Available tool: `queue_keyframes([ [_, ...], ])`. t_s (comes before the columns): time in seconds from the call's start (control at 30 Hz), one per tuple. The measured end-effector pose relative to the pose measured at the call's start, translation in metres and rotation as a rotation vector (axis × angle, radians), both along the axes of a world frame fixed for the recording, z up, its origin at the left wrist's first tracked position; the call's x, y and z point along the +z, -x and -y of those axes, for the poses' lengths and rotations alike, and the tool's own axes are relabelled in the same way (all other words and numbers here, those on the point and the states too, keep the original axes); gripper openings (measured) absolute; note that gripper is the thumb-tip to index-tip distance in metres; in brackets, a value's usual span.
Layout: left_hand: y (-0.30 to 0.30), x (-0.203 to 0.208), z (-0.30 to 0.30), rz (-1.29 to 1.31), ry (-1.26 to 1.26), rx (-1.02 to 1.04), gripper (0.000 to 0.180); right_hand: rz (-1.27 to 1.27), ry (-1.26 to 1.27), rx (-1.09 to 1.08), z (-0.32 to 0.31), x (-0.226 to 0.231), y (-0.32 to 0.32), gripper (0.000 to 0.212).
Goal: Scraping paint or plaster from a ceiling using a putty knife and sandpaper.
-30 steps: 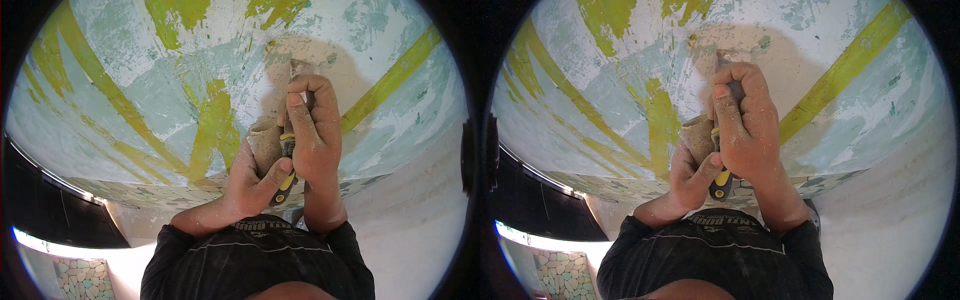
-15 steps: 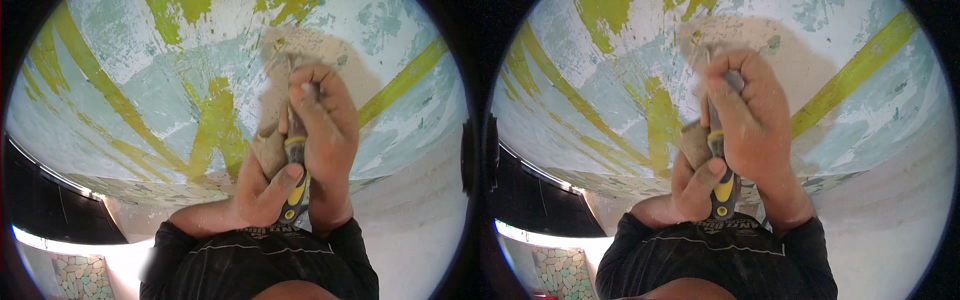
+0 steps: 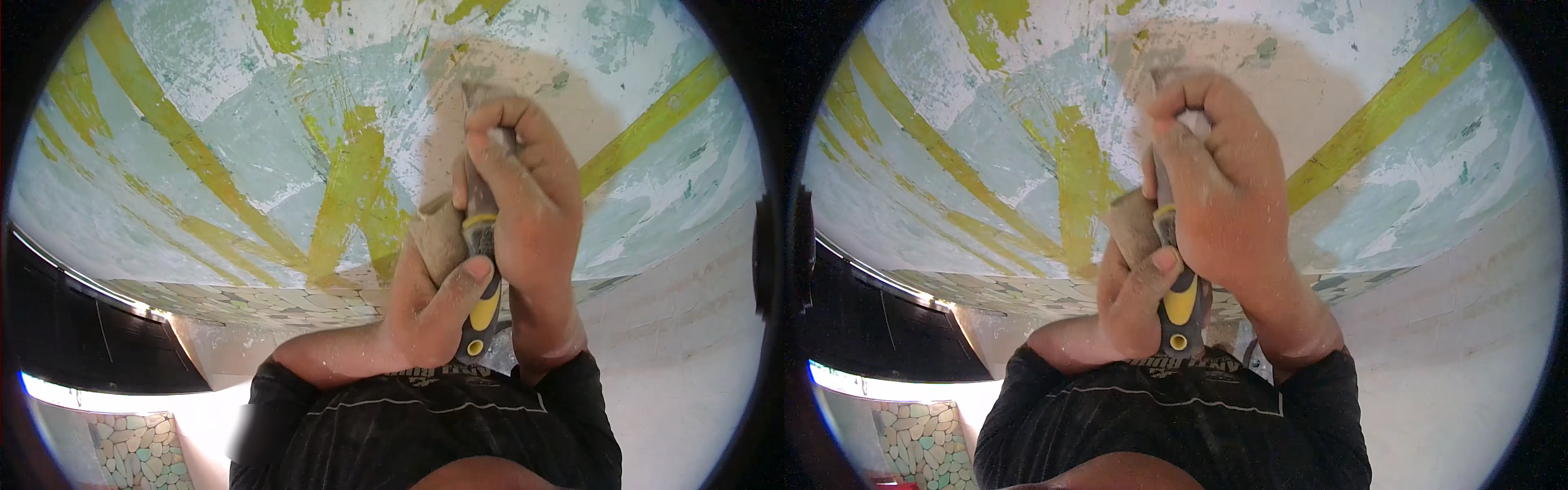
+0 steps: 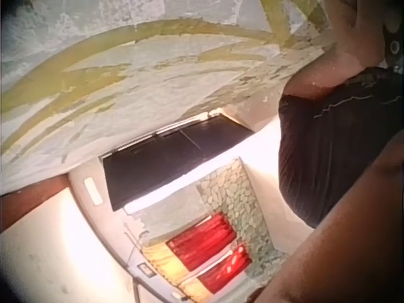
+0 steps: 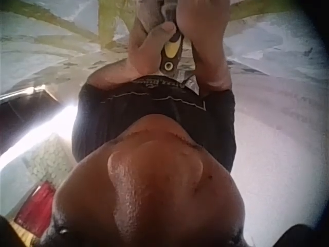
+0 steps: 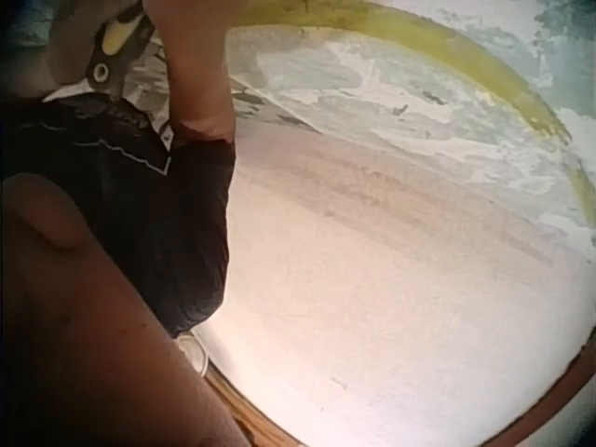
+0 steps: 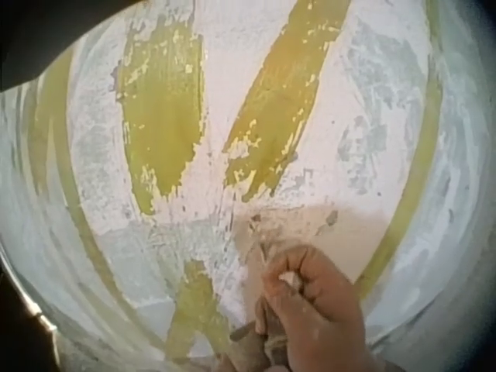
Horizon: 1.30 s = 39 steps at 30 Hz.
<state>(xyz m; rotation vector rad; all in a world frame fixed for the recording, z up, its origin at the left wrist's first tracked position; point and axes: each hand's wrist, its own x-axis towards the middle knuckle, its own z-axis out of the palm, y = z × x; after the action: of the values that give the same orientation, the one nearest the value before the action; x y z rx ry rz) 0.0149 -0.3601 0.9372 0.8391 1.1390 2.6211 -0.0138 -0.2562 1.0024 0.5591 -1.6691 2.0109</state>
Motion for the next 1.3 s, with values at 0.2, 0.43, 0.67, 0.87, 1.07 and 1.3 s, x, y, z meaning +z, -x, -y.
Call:
queue_keyframes([
  [0.2, 0.002, 0.018, -0.003, 0.110, 0.024, 0.012, 0.054, -0.033, 0.023, -0.018, 0.000, 0.015, 0.006, 0.008],
  [0.43, -0.005, -0.017, -0.006, 0.056, 0.221, 0.182, 0.057, 0.013, 0.034, -0.044, -0.004, -0.022, 0.001, 0.011],
  [0.67, -0.012, -0.018, -0.014, 0.104, 0.379, 0.348, 0.050, -0.023, -0.075, 0.009, -0.020, -0.031, 0.003, 0.010],
  [0.87, -0.018, -0.038, -0.035, 0.083, 0.225, 0.403, 0.056, -0.006, -0.089, 0.084, -0.031, -0.039, 0.001, 0.012],
  [1.07, -0.006, -0.041, -0.027, -0.131, 0.273, 0.420, 0.046, -0.054, -0.010, 0.114, -0.027, -0.046, 0.010, 0.012],
  [1.3, 0.013, -0.058, 0.002, -0.136, 0.231, 0.242, 0.046, -0.013, 0.090, 0.052, -0.005, -0.069, 0.005, 0.011],
])
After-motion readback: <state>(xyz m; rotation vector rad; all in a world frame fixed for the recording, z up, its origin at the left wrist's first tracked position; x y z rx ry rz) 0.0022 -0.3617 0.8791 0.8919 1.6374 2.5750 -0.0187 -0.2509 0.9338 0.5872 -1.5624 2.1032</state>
